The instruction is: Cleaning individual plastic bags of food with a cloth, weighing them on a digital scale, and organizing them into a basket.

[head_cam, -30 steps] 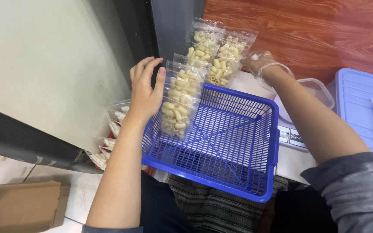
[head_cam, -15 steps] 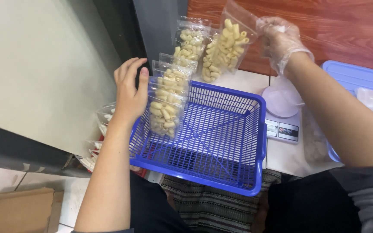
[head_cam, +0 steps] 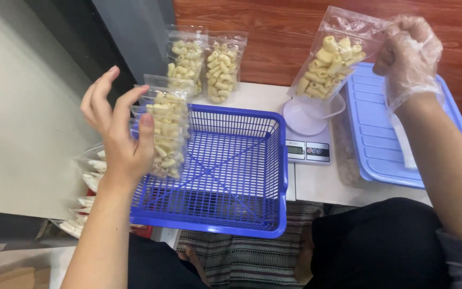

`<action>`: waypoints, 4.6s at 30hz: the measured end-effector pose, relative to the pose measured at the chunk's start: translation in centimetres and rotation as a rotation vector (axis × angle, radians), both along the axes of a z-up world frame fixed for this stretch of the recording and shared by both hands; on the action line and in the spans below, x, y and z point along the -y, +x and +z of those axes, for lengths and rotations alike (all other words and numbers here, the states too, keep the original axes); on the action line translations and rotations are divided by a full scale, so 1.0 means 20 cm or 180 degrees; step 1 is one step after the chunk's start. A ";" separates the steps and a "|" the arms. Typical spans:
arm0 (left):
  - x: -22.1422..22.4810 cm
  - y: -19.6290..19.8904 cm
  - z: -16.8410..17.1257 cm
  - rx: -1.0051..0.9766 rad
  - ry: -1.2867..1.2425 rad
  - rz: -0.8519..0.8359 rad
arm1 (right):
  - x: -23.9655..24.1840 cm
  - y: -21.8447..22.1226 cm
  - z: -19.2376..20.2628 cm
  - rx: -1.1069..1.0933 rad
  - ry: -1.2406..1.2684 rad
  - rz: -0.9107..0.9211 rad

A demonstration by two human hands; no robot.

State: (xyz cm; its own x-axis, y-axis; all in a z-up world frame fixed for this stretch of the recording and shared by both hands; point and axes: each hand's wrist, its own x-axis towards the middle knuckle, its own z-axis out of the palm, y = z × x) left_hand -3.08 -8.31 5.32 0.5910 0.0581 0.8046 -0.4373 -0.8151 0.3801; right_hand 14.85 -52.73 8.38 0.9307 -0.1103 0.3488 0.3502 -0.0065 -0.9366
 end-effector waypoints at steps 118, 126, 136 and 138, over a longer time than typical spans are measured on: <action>0.53 0.02 -0.30 -0.1459 -0.1935 -0.1582 | -0.90 -0.47 -0.17 0.1936 -0.1980 0.1334; 0.51 0.03 -0.29 -0.1483 -0.1758 -0.1508 | -0.86 -0.35 -0.26 0.1679 -0.1627 0.0908; 0.53 0.09 -0.33 -0.1297 -0.1742 -0.1450 | -0.94 -0.42 -0.26 0.1599 -0.1363 0.1370; 0.54 0.12 -0.37 -0.1165 -0.1606 -0.1346 | -0.89 -0.32 -0.30 0.1630 -0.1376 0.0954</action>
State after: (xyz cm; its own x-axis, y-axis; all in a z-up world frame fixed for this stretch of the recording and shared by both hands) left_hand -0.76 -19.03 -2.01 0.8693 0.0763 0.4883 -0.4483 -0.2941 0.8441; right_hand 8.45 -35.00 2.35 0.6080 0.3694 0.7028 0.7881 -0.1736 -0.5906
